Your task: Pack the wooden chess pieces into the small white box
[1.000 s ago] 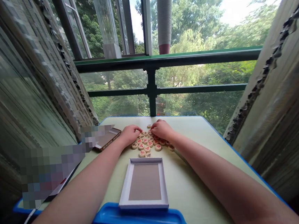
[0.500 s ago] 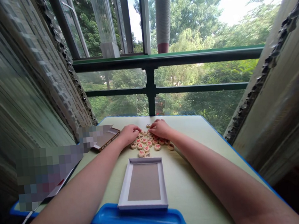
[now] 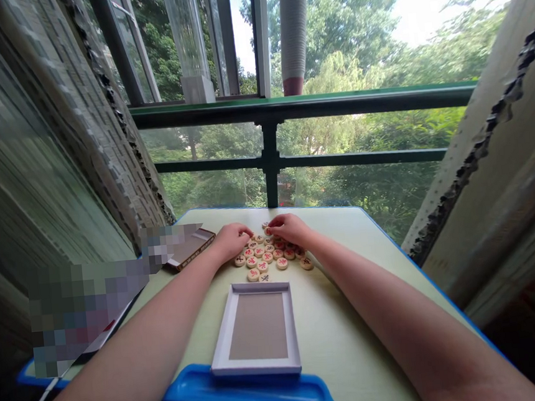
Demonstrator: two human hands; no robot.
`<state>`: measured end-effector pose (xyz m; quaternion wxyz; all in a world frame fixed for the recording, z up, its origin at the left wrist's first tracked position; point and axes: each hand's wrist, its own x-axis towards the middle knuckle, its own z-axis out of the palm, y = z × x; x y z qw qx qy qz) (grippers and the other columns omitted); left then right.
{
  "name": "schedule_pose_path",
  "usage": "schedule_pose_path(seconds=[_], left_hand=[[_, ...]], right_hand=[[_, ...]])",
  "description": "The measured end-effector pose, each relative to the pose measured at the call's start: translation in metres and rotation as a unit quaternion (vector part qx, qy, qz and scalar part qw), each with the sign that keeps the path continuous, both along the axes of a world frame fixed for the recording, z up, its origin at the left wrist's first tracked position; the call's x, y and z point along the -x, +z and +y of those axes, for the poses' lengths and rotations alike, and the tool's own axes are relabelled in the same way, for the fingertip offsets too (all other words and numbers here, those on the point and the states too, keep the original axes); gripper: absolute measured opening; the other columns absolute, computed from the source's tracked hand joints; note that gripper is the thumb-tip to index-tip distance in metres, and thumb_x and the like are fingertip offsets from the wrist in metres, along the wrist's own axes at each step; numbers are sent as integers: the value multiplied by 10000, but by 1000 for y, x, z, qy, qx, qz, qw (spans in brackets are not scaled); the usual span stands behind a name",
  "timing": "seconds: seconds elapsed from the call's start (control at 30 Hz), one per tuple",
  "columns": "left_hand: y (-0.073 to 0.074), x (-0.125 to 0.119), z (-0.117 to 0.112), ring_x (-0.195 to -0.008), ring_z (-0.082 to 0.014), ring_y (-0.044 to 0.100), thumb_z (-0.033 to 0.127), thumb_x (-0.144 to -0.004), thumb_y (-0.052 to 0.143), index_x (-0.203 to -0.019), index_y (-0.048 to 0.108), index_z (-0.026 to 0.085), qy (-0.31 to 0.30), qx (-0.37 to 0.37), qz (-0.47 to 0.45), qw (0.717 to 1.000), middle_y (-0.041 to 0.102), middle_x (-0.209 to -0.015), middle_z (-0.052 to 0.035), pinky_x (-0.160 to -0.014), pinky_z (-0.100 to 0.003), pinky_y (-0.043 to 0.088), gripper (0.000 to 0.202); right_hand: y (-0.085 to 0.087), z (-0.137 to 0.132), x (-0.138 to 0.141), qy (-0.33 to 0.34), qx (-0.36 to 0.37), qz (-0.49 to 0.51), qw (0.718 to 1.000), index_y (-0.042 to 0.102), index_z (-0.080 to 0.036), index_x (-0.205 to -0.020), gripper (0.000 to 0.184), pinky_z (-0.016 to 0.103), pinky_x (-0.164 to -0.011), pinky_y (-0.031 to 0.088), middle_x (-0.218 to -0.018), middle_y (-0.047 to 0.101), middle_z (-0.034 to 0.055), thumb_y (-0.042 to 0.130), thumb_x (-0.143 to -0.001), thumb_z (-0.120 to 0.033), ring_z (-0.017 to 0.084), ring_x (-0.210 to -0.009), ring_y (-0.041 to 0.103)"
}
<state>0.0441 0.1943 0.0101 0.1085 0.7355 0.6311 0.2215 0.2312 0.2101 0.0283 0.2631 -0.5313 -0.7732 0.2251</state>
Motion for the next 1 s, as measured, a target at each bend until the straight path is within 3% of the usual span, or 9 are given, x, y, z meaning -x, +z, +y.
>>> schedule_pose_path(seconds=[0.27, 0.5, 0.6, 0.73, 1.0], left_hand=[[1, -1, -2, -950, -188, 609, 232, -732, 485, -894, 708, 229, -6, 3, 4, 1000, 690, -1005, -35, -880, -253, 439, 275], [-1, 0, -1, -947, -196, 609, 228, -731, 472, -881, 708, 236, -11, -6, 7, 1000, 686, -1005, -32, -887, -278, 445, 280], [-1, 0, -2, -961, -195, 602, 219, -736, 469, -879, 707, 225, -12, -7, 18, 1000, 677, -1025, -39, -899, -268, 438, 278], [0, -1, -2, -977, -196, 591, 229, -751, 463, -882, 703, 213, -17, -17, 38, 999, 662, -1051, -48, -896, -265, 440, 274], [0, -1, -3, -968, -184, 594, 196, -762, 431, -916, 696, 213, -34, -36, 41, 998, 666, -1038, -41, -891, -253, 442, 306]], right_hand=[[-8, 10, -2, 21, -120, -134, 983, 730, -199, -866, 217, 256, -759, 409, -885, 641, 69, 602, -763, -340, 169, -805, 562], [0, 13, -10, -38, -178, -54, 982, 710, -193, -913, 235, 261, -798, 400, -947, 594, 72, 503, -802, -215, 166, -871, 544], [6, 14, -17, -52, -145, -52, 987, 716, -185, -840, 225, 248, -751, 407, -914, 600, 61, 505, -763, -182, 157, -826, 548], [6, 15, -26, -6, -61, -88, 994, 715, -169, -781, 176, 216, -659, 408, -813, 628, 36, 559, -708, -205, 140, -741, 552], [10, 9, -18, 13, -6, -156, 988, 723, -212, -856, 247, 217, -582, 392, -835, 650, 26, 656, -675, -366, 144, -712, 559]])
